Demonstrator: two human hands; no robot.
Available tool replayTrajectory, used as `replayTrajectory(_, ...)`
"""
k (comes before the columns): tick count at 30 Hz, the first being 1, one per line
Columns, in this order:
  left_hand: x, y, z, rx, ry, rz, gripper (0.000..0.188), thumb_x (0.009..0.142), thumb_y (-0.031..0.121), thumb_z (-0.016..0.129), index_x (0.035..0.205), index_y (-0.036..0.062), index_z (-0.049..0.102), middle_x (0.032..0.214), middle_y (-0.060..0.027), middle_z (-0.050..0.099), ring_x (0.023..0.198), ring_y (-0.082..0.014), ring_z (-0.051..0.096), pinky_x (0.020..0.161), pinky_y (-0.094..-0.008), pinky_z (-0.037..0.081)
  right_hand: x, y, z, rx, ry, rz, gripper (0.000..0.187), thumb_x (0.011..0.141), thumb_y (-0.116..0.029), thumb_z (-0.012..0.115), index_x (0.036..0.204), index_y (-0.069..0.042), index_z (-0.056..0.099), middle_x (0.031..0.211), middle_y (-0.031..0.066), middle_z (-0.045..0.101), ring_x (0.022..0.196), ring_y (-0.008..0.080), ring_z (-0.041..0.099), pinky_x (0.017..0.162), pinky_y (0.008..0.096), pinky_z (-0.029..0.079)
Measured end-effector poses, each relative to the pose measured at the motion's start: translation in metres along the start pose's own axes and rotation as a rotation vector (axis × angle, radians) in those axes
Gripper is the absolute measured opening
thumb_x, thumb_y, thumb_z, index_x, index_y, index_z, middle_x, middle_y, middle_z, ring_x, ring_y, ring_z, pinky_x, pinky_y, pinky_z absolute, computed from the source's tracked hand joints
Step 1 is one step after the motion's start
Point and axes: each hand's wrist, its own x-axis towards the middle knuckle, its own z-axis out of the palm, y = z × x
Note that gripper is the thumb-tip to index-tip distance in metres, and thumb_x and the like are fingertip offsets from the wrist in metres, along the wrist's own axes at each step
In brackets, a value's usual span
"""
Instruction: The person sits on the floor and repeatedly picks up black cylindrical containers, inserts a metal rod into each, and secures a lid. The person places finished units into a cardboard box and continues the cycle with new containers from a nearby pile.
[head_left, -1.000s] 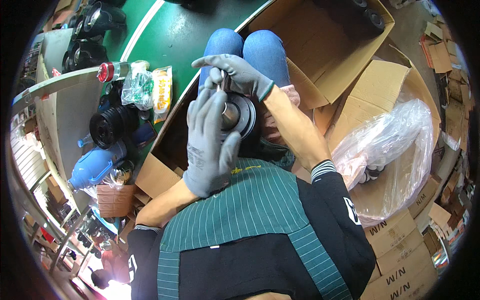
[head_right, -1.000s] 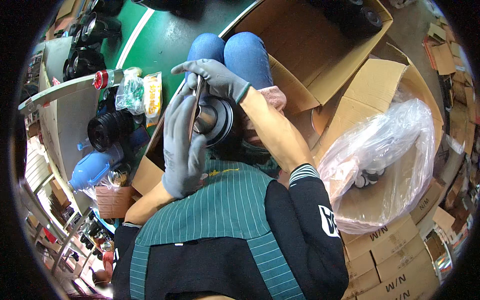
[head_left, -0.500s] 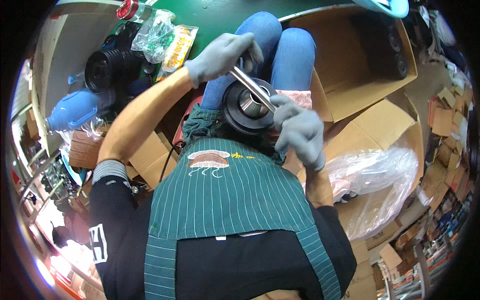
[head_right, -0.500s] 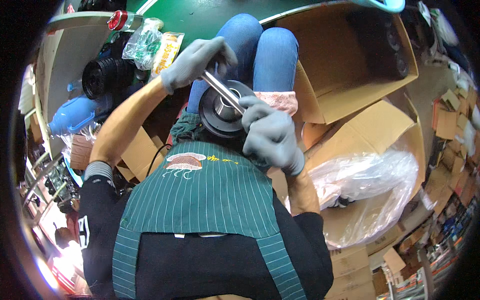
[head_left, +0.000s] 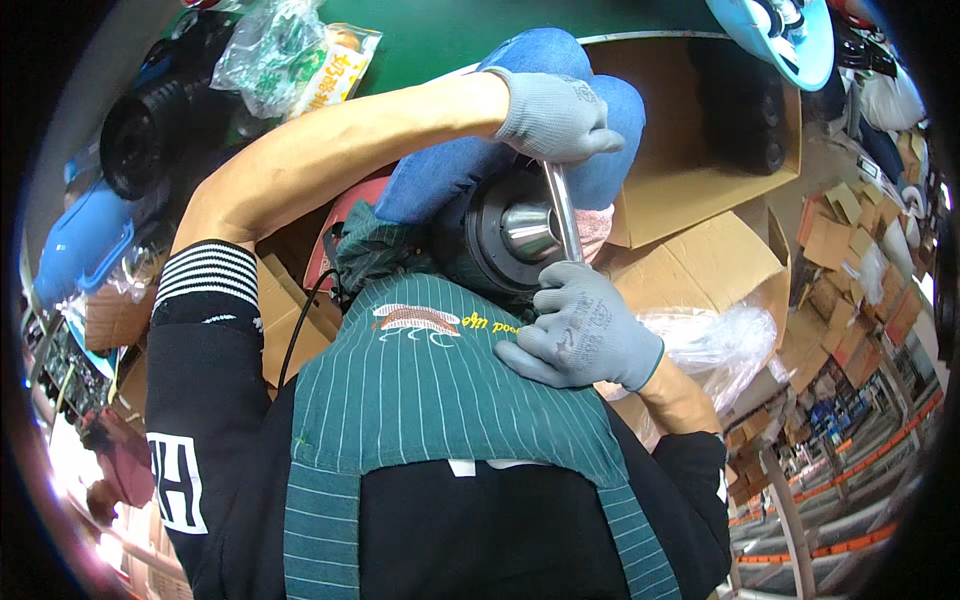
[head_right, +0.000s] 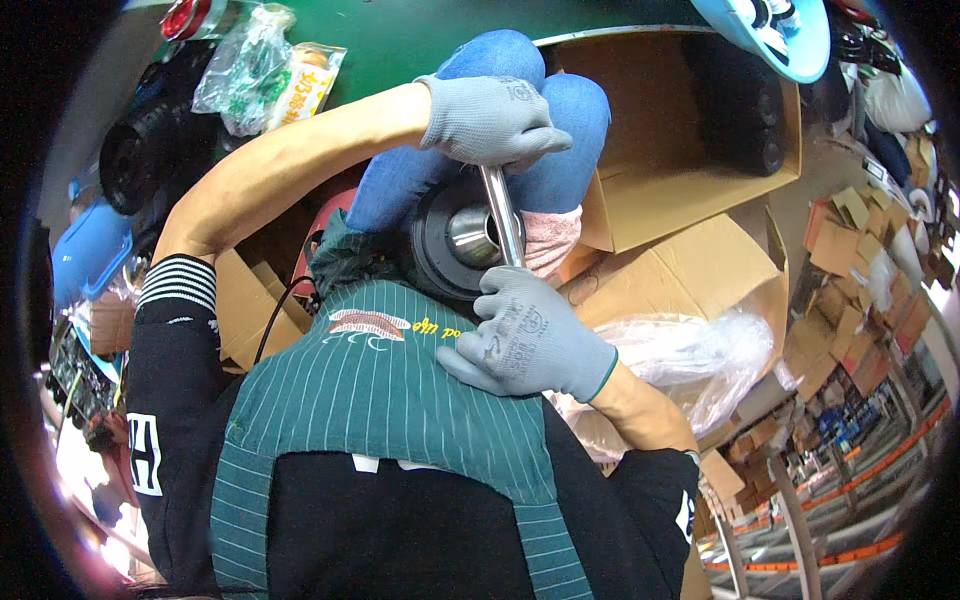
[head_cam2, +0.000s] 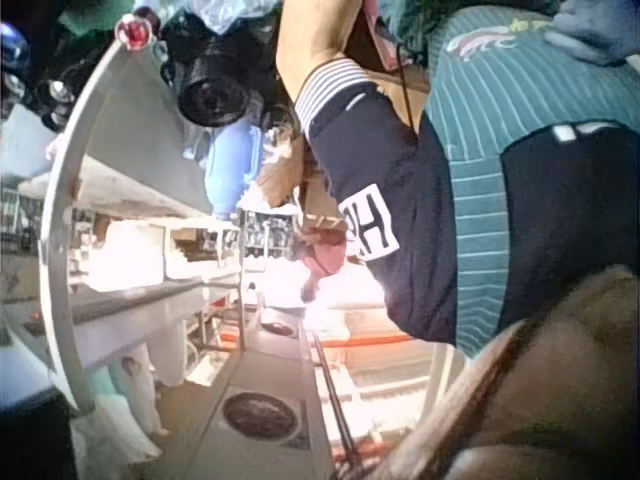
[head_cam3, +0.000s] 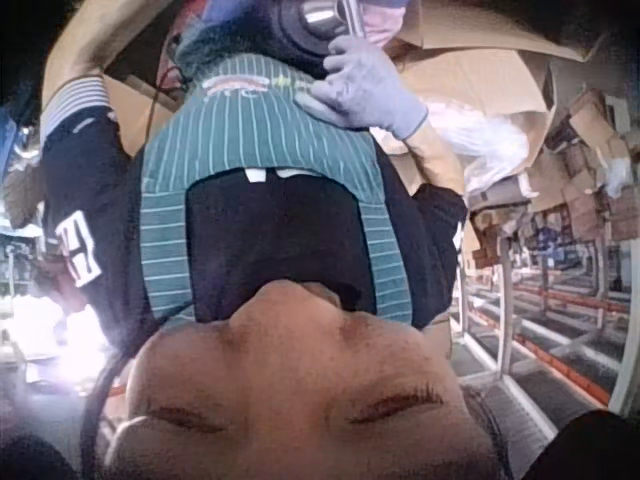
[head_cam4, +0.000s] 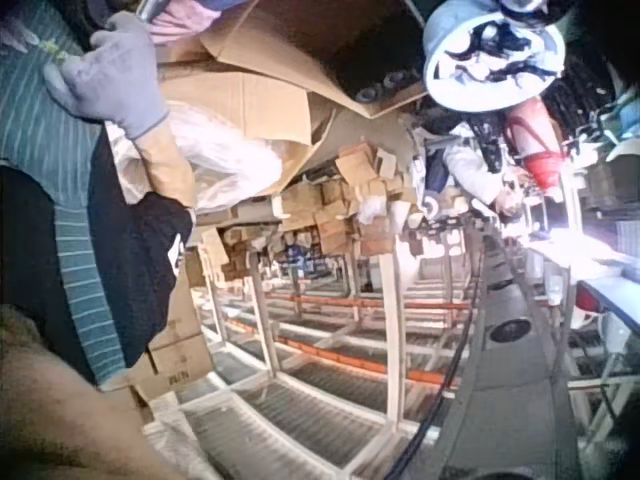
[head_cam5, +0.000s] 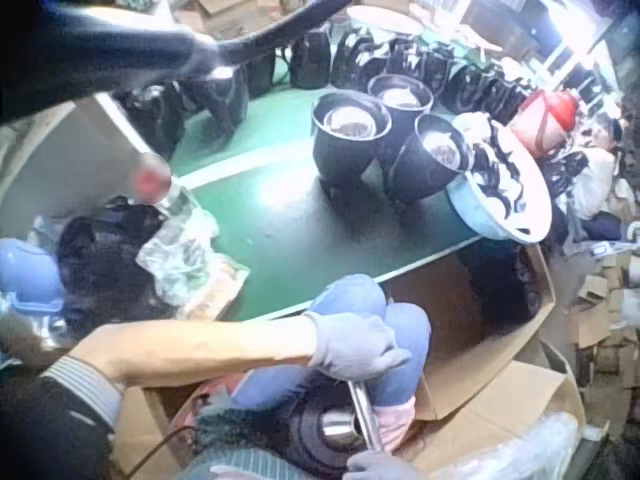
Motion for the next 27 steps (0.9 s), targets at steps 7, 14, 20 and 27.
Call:
replayTrajectory(7,0.008,-0.008,-0.008,-0.047,0.054,0.349,0.047,0.114,0.038,0.044,0.115,0.0087,0.081,0.100,-0.0214,0.078,0.097,-0.0403,0.075,0.092,-0.0520,0.058,0.023,-0.005,-0.002,0.043,-0.135,0.012,0.036,0.083,-0.032,0.078,0.061,-0.018,0.054,0.052,-0.0008,0.046,0.056,0.0207,0.054,0.061,0.0387,0.046)
replayTrajectory(14,0.066,-0.016,0.023,-0.094,0.029,0.652,0.048,0.109,0.041,0.049,0.105,0.0038,0.079,0.107,-0.0272,0.075,0.104,-0.0485,0.069,0.096,-0.0554,0.053,0.071,-0.004,0.010,0.214,-0.115,-0.091,0.029,0.057,-0.037,0.072,0.073,-0.016,0.061,0.077,0.0019,0.058,0.078,0.0238,0.061,0.080,0.0379,0.053)
replayTrajectory(20,0.082,-0.009,0.028,-0.148,-0.043,0.667,0.049,0.107,0.039,0.049,0.098,0.0012,0.078,0.105,-0.0250,0.076,0.097,-0.0467,0.068,0.093,-0.0535,0.053,0.102,0.013,0.021,0.204,0.016,-0.068,0.035,0.060,-0.052,0.076,0.068,-0.019,0.067,0.081,0.0003,0.064,0.084,0.0228,0.062,0.079,0.0373,0.052)
replayTrajectory(27,0.072,-0.006,0.020,-0.080,-0.027,0.446,0.046,0.108,0.037,0.050,0.098,0.0048,0.081,0.091,-0.0179,0.079,0.091,-0.0408,0.072,0.087,-0.0501,0.056,0.085,-0.003,0.008,0.125,0.182,-0.045,0.025,0.076,-0.037,0.073,0.087,-0.015,0.072,0.080,0.0041,0.064,0.081,0.0261,0.066,0.086,0.0401,0.056)
